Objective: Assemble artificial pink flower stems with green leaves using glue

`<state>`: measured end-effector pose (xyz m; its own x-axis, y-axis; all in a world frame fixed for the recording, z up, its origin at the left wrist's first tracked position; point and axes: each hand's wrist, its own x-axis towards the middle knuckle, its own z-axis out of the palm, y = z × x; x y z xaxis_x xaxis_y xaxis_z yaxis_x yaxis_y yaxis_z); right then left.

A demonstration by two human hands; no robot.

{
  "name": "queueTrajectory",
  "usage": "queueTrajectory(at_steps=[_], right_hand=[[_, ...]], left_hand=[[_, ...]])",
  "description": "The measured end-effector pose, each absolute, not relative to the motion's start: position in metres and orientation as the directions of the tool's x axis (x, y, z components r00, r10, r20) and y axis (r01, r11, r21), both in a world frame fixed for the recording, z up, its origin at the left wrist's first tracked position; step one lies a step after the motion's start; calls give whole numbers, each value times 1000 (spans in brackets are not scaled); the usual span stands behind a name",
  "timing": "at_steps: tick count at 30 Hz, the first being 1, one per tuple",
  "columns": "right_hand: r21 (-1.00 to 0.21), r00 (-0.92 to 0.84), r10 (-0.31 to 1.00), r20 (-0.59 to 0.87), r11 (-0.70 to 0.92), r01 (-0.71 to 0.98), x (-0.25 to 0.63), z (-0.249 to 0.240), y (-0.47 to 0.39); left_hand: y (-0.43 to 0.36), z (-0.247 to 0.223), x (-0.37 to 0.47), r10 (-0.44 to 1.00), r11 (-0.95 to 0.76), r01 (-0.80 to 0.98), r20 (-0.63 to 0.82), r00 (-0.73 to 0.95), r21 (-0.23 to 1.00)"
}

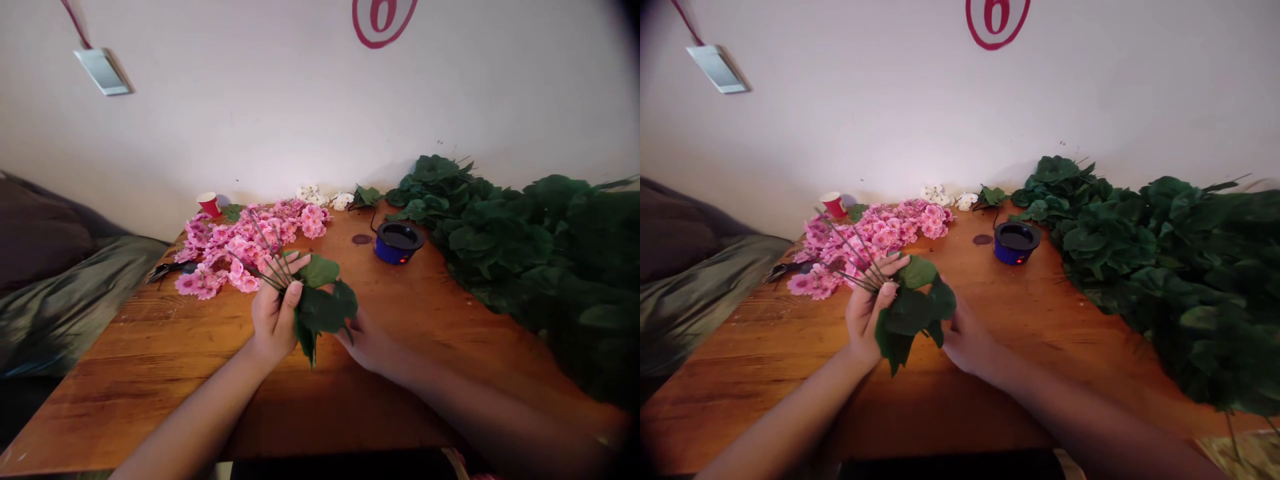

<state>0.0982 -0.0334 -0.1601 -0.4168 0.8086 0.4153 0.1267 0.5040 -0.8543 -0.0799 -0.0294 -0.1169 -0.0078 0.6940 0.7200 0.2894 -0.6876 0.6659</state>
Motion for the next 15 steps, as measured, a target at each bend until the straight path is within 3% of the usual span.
queueTrajectory(at_steps=[6,11,13,15], right_hand=[[-907,-514,801,308,411,96,88,-167,-42],[-991,-516,847,126,128,-33,86,-178,-44],[-990,-504,857,112,52,-132,83,-181,-42],[-982,-449,879,159,95,-162,80,-181,-39]], left_hand=[[-32,-121,-73,762,-621,92,627,-160,778],[-32,-129,-64,834,-541,38,542,-103,840],[-31,-134,-60,878,-472,-20,467,-108,882],[-31,-139,-57,919,-389,-85,379,-107,917]])
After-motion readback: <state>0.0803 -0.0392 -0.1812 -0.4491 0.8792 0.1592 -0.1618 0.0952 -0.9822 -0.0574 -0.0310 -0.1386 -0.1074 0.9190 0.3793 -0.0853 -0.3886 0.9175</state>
